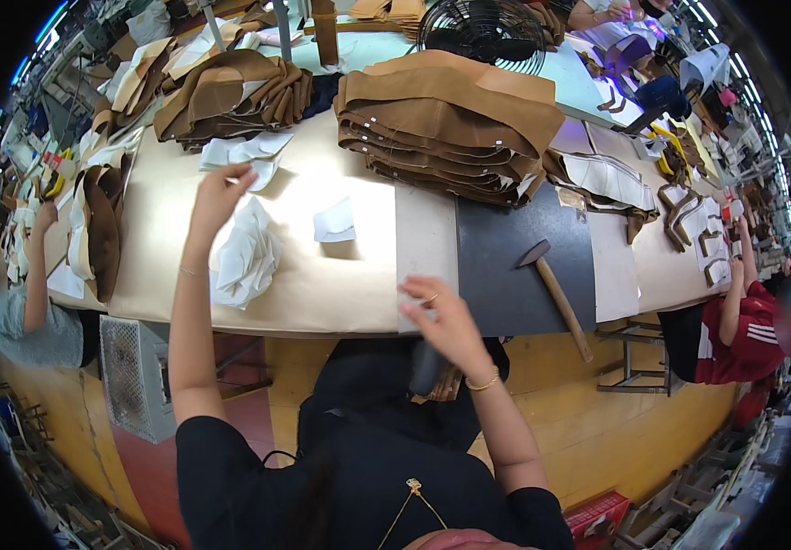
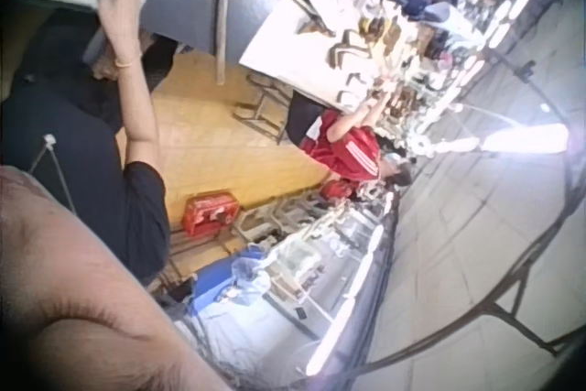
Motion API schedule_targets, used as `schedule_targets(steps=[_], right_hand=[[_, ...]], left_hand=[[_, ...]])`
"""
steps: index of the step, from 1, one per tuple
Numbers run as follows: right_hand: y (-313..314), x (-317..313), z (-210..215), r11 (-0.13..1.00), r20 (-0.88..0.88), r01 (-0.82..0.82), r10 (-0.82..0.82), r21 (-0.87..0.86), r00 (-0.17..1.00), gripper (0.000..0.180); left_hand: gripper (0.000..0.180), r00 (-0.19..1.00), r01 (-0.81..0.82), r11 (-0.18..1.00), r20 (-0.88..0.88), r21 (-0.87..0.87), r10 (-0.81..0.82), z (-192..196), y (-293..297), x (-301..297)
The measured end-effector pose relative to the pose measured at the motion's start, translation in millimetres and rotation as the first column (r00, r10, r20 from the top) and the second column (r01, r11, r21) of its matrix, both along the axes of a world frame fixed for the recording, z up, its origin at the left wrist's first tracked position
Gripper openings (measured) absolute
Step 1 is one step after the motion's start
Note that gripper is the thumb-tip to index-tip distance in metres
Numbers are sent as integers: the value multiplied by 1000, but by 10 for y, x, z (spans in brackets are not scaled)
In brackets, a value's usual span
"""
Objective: The person repeatedly picks up a brown leather piece and a white insert, aligns them, and uses a wooden mallet to tap the insert into place. The person then places the assembled unit on a stack and repeats the process with new pieces.
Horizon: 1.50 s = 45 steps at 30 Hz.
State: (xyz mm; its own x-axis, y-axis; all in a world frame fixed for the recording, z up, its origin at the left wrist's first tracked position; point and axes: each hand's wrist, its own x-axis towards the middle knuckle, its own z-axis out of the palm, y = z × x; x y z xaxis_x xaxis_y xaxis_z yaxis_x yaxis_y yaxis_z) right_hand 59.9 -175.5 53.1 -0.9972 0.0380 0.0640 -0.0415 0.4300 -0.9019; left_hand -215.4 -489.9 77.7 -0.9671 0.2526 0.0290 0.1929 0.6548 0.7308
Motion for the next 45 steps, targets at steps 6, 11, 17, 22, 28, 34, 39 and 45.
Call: schedule_targets(steps=[6, 11, 17, 22, 28, 34, 39, 45], right_hand=[[-328, 106, -180, 846, -13, -50, 68, 530, 998, 26], [-247, 149, -228, 894, -110, 84, -39, 440, 993, 25], [-245, 166, -181, 908, -95, 71, -35, 413, 995, 23], [-225, 179, -202, 938, -108, 103, -71, 330, 992, 23], [-256, 168, -171, 930, -109, 79, -42, 359, 993, 22], [-264, 155, -183, 910, -78, 68, -40, 409, 996, 22], [-249, 191, -181, 919, -124, 118, -77, 375, 989, 22], [-67, 134, -175, 972, -193, 132, -94, 195, 977, 20]], left_hand=[[63, 886, 244, 877, -274, -413, -375, -659, 844, 347], [59, 963, 249, 788, 55, -563, -265, -367, 1465, 695], [23, 974, 156, 988, -166, -9, -155, -170, 603, 719], [33, 878, -274, 958, -429, -81, 215, 340, -1410, 743], [35, 517, -852, 357, -718, -383, 466, -313, -3593, 1294], [34, 379, -857, -67, -713, -511, 589, -602, -3394, 1781], [39, 544, -763, 129, -521, -633, 658, -1096, -3473, 1743], [47, 458, -796, 99, -486, -598, 744, -1143, -3694, 1529]])
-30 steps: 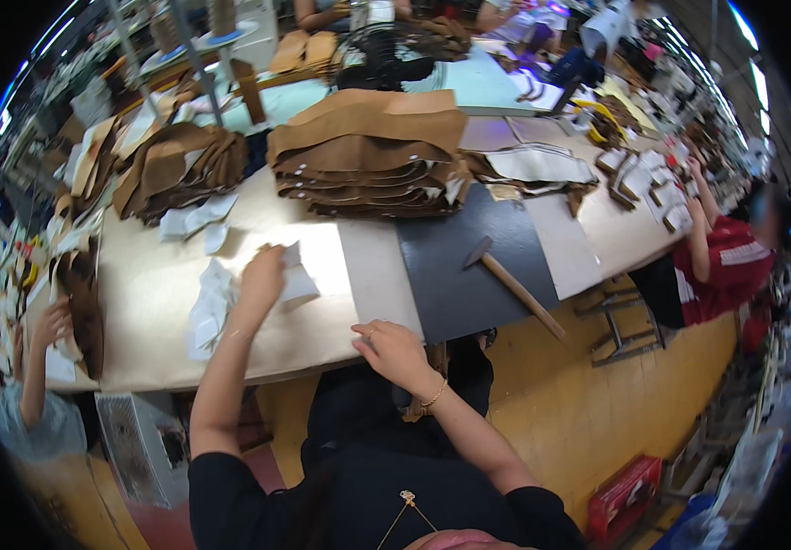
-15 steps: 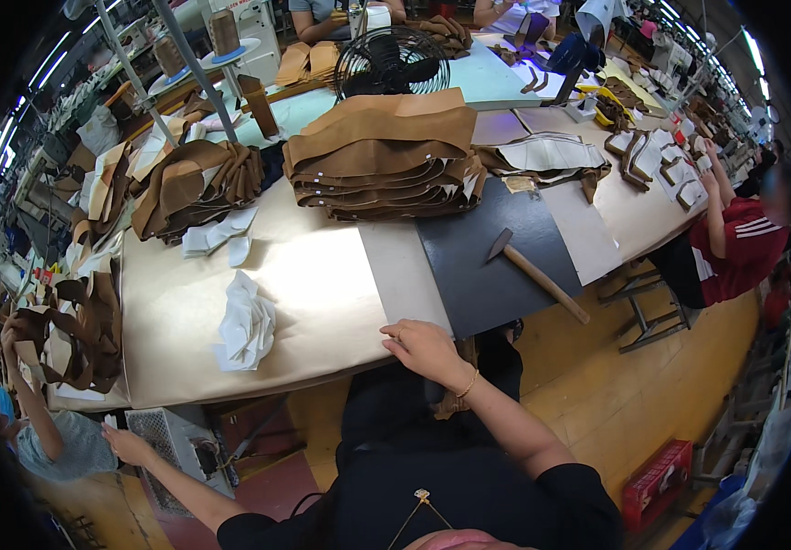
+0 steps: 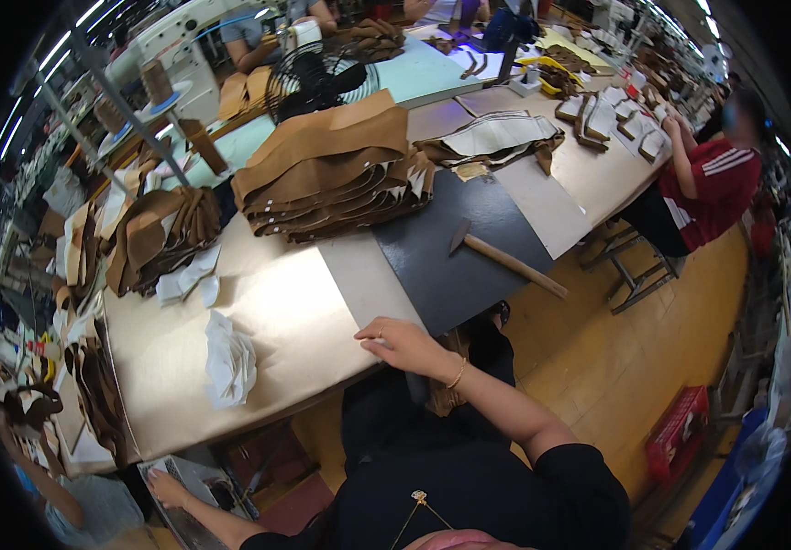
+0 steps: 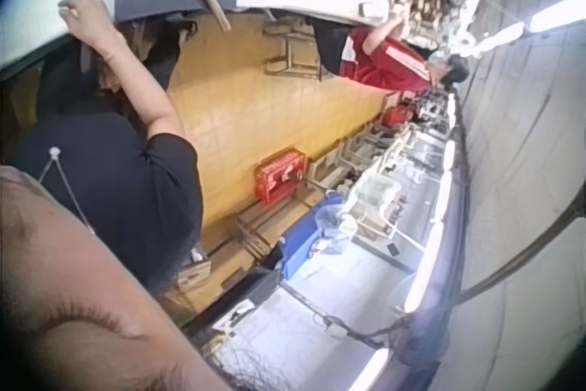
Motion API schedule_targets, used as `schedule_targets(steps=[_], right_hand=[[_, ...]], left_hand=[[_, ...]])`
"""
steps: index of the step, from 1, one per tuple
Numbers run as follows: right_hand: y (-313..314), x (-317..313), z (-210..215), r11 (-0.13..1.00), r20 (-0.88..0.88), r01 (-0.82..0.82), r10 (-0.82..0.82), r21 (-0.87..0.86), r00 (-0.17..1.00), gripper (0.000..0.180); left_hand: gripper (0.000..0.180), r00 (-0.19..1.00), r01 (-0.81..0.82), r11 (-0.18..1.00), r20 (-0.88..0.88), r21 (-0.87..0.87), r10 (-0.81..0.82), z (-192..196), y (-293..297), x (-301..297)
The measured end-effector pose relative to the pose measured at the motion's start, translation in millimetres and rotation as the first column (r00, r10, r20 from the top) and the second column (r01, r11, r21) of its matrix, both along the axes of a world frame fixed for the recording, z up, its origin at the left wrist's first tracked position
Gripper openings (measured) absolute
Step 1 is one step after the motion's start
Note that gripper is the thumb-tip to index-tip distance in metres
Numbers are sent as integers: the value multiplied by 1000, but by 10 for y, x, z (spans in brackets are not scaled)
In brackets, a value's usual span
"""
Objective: The person repeatedly picks up a brown leather piece and a white insert, aligns them, and uses a wooden mallet to tap the insert into place. The person then places the assembled unit on a stack and repeats the process with new pieces.
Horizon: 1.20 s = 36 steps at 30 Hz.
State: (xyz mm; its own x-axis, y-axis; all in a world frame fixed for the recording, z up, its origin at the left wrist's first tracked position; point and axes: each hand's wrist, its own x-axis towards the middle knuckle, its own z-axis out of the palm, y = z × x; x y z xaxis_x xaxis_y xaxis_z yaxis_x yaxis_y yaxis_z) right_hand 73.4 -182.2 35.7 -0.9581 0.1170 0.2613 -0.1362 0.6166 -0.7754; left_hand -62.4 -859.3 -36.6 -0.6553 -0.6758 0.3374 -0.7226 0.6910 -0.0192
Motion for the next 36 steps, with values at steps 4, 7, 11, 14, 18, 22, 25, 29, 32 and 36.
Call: schedule_targets(steps=[4, 7, 11, 14, 18, 22, 25, 29, 32, 36], right_hand=[[761, -250, 100, 968, -142, 236, -223, 84, 964, 16], [1582, -570, 191, 876, -267, 467, -425, 121, 865, 14], [2686, -1107, 1, 635, -256, 718, -672, 284, 695, 24], [2836, -1523, -112, 465, -314, 801, -750, 376, 582, 43], [3008, -1832, -303, 554, -111, 643, -706, 528, 699, 48], [3488, -1816, -179, 670, 0, 741, -742, -40, 671, 27], [4076, -1412, 80, 575, -75, 740, -804, -347, 590, 36], [4147, -940, 585, 678, -19, 484, -591, -553, 806, 22], [3948, -717, 887, 807, 7, 451, -485, -382, 874, 24], [3718, -424, 958, 894, 70, 431, -425, -125, 903, 23]], left_hand=[[54, 969, -17, 975, -243, -220, -38, 211, 111, -298], [51, 855, 298, 919, -355, -257, -377, 680, 540, -673], [43, 533, 643, 727, -540, -242, -651, 1234, 1952, -1159], [41, 266, 789, 510, -558, -342, -786, 1644, 2931, -1118], [40, -45, 969, 122, -642, -214, -765, 1843, 4297, -896], [45, -328, 945, -263, -573, -197, -751, 1827, 5444, -661], [44, -427, 851, -523, -643, -49, -636, 1838, 6177, -522], [37, -338, 620, -728, -738, 291, -583, 1772, 7147, -364], [74, 273, 156, -739, -748, 655, -605, 1370, 8087, -411], [101, 475, -211, -651, -505, 729, -720, 1445, 8699, -109]])
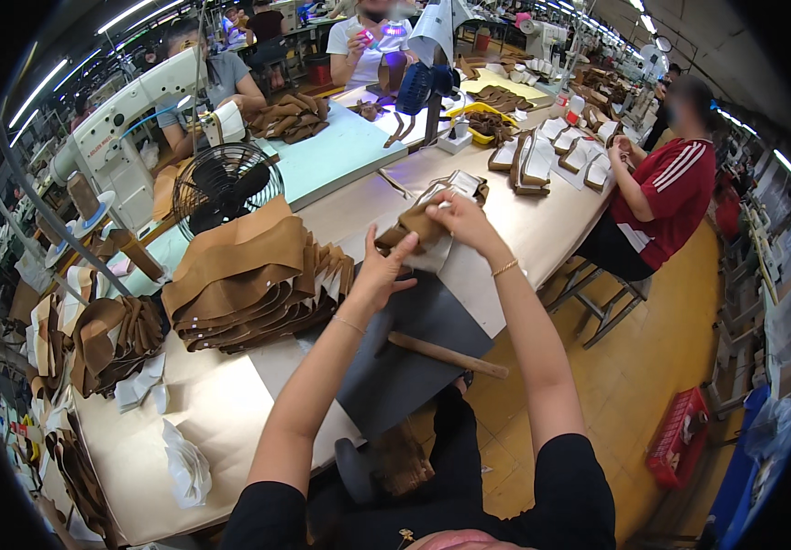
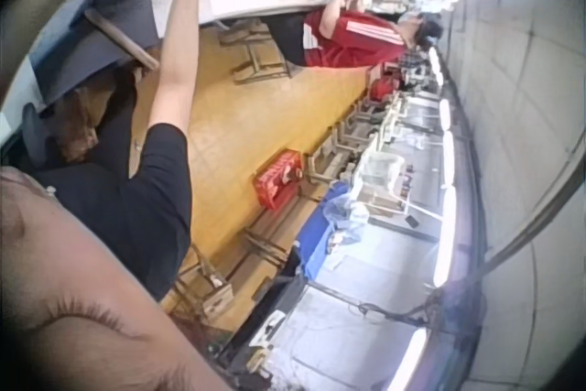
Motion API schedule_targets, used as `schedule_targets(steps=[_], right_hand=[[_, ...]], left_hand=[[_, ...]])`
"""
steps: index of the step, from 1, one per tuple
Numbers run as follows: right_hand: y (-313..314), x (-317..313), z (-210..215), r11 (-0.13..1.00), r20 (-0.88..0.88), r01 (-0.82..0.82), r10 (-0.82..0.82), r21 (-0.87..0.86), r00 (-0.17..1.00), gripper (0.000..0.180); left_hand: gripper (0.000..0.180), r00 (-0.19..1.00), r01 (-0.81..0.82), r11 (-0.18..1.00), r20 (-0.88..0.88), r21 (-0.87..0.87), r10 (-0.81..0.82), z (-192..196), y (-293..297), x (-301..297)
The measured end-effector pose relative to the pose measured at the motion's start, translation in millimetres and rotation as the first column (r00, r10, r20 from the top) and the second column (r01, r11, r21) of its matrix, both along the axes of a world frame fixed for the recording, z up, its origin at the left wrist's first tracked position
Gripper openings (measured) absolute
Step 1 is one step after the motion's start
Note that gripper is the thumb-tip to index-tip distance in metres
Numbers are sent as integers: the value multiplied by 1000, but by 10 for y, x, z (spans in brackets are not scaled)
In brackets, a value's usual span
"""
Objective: The person repeatedly picks up a brown leather piece and a white insert, aligns them, and uses a wooden mallet to tap the insert into place. The person then places the assembled unit on a stack and repeats the process with new pieces.
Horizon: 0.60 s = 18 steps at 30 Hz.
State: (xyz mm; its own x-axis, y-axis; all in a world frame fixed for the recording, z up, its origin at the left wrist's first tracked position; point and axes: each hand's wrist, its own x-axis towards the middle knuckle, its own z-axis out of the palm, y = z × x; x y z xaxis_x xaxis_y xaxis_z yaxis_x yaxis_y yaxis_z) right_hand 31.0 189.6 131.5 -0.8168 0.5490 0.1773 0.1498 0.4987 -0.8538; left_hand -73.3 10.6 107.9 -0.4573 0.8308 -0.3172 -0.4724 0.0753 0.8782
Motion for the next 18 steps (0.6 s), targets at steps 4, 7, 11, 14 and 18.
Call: schedule_targets(steps=[4, 7, 11, 14, 18], right_hand=[[37, 103, -337, 985, -32, 53, -59, -163, 998, 20], [58, 87, -482, 960, -142, 157, -193, -231, 971, 22], [515, 38, -441, 837, -241, 396, -502, -378, 831, 23], [1244, 460, 53, 718, -428, 474, -689, -509, 585, 25], [1465, 929, 945, 782, -705, 294, -622, -549, 340, 16]], left_hand=[[53, 1000, -8, 986, 1, 165, 8, -424, 162, 4], [30, 994, -61, 985, -82, 164, 75, -515, 207, 33], [32, 982, -139, 976, -107, 169, 158, -614, 165, -49], [33, 977, -162, 983, -124, 88, 173, -1001, 44, -185], [40, 966, -227, 974, -123, 23, 228, -1224, -116, -209]])
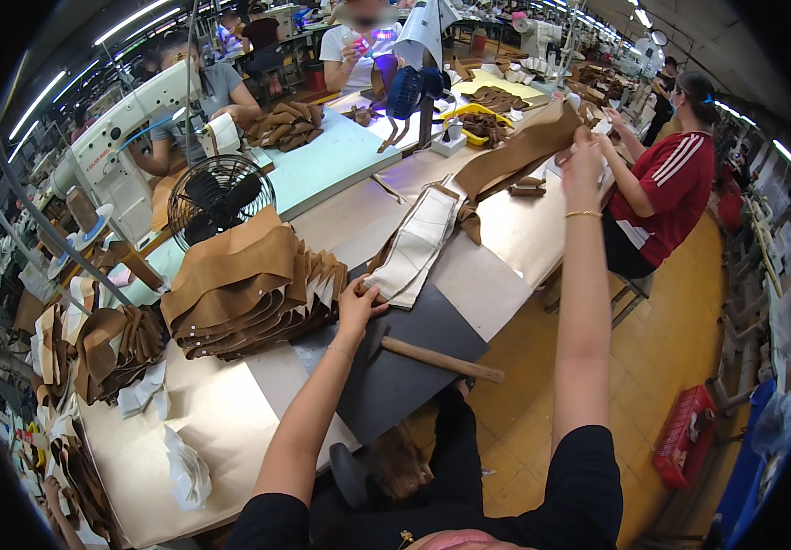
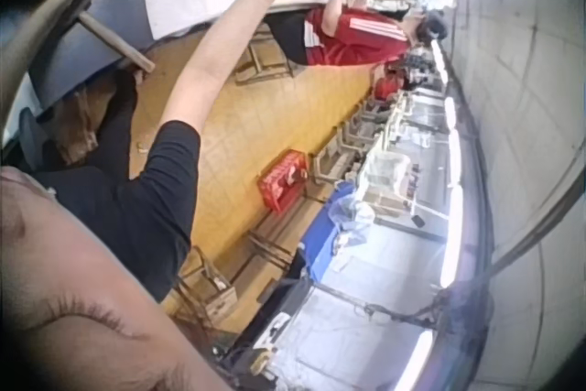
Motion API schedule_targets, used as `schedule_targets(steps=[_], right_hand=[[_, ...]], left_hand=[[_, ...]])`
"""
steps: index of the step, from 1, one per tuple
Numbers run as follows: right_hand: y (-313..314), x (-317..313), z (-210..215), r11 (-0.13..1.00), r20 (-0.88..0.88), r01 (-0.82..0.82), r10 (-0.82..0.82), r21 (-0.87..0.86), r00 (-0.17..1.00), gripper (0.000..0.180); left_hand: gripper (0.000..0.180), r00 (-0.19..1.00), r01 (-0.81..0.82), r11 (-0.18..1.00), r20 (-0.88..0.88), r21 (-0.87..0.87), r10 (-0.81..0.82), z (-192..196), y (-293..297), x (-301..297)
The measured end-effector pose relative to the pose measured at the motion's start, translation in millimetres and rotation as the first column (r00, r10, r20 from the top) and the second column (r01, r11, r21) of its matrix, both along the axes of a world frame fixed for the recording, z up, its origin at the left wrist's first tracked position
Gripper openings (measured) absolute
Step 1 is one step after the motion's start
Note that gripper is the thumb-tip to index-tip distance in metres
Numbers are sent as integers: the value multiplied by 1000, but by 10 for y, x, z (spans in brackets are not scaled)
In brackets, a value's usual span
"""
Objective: The person repeatedly picks up a brown leather piece and a white insert, aligns them, and uses a wooden mallet to tap the insert into place. The person then places the assembled unit on a stack and repeats the process with new pieces.
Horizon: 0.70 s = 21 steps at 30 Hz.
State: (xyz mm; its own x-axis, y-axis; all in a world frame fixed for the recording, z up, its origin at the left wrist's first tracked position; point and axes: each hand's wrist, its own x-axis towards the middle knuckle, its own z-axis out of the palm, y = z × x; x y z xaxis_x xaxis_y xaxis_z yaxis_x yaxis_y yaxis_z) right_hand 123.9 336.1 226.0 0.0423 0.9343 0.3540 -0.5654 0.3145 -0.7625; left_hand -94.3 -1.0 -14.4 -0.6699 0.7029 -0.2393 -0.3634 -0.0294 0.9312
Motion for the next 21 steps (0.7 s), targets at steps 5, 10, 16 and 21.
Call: schedule_targets(steps=[5, 10, 16, 21], right_hand=[[-262, 626, 1078, 969, 137, 139, -169, 205, 976, 26], [-930, 535, 1090, 853, 428, 162, -402, 496, 809, 32], [-3233, -102, -282, 747, 881, -633, 144, 202, 451, 31], [-3719, 222, -1318, 706, 905, -705, 247, 77, 346, 28]], left_hand=[[62, 999, 33, 999, -39, 7, -32, 138, -32, 115], [78, 760, -21, 977, -638, -211, -121, 478, -370, 508], [81, 785, 338, 896, 439, 287, -437, 904, -1327, 376], [83, 801, 209, 978, 575, -7, -167, 468, -2093, 125]])
